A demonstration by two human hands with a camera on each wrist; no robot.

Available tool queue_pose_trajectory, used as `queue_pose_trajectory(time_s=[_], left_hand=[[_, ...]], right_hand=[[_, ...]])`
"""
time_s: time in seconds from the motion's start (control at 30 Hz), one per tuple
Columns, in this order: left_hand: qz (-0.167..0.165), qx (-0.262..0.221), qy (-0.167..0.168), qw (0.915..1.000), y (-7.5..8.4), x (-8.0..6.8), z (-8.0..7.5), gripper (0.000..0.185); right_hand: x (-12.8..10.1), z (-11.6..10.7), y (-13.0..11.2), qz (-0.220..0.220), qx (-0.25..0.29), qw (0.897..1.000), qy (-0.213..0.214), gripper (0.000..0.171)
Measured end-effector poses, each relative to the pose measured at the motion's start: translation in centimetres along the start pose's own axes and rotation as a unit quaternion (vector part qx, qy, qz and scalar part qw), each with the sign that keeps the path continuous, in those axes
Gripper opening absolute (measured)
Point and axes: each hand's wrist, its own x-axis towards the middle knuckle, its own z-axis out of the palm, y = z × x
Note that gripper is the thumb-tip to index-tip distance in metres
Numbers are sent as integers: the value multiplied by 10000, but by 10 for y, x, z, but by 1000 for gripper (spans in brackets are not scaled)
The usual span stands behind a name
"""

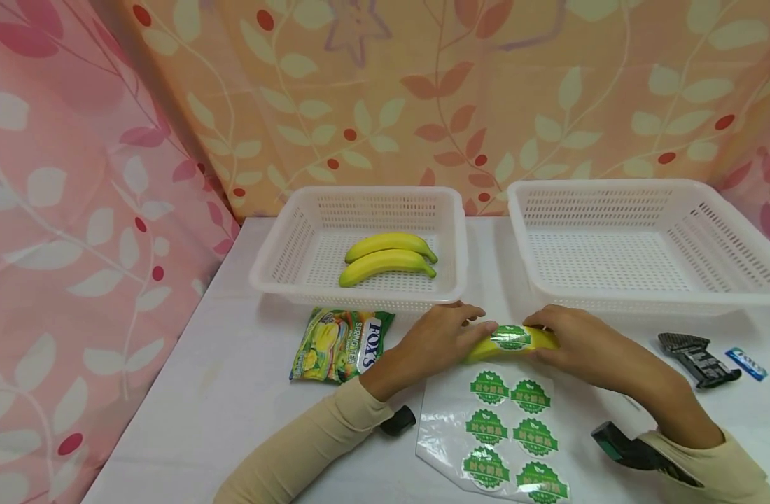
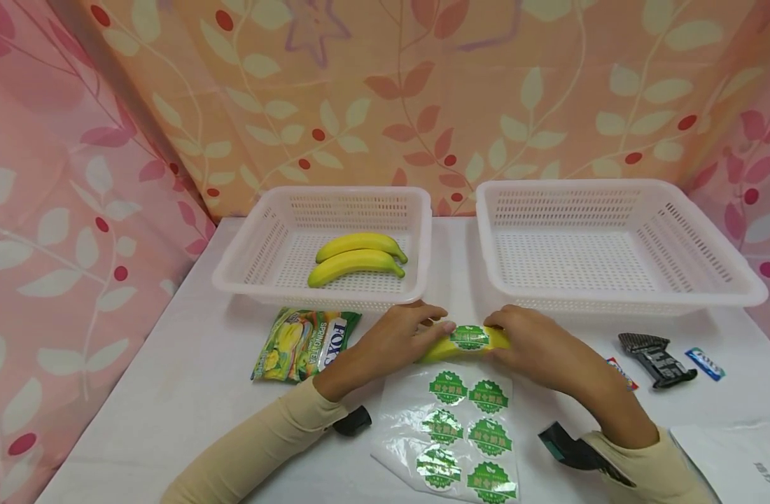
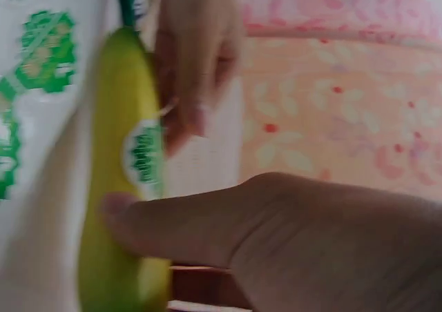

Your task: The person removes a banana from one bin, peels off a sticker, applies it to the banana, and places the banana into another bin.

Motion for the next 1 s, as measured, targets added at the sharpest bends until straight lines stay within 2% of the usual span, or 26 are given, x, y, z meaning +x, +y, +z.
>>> queue_pose_trajectory(time_s=[0.1,0.2,0.4,0.57,0.77,0.83,1.0], left_hand=[[10,-332,-64,9994,2,0,0,53],[92,-579,-178,9981,5,-1,0,52],[418,-711,-246,9963,12,-3,2,50],[533,-748,-356,9951,20,1,3,55],[307,-760,-524,9953,35,19,4,71],[187,-923,-477,9944,39,27,4,77],[186,-1025,-266,9942,45,46,4,83]], right_hand=[[-12,-16,4,248,-4,9993,-280,45],[-26,-34,12,477,5,9983,-334,48],[-52,-65,32,861,-415,9954,93,55],[-65,-82,42,1050,-435,9926,427,61],[-69,-85,50,1158,-344,9894,801,61],[-70,-85,53,1187,-302,9890,827,61],[-69,-85,59,1112,-254,9889,952,58]])
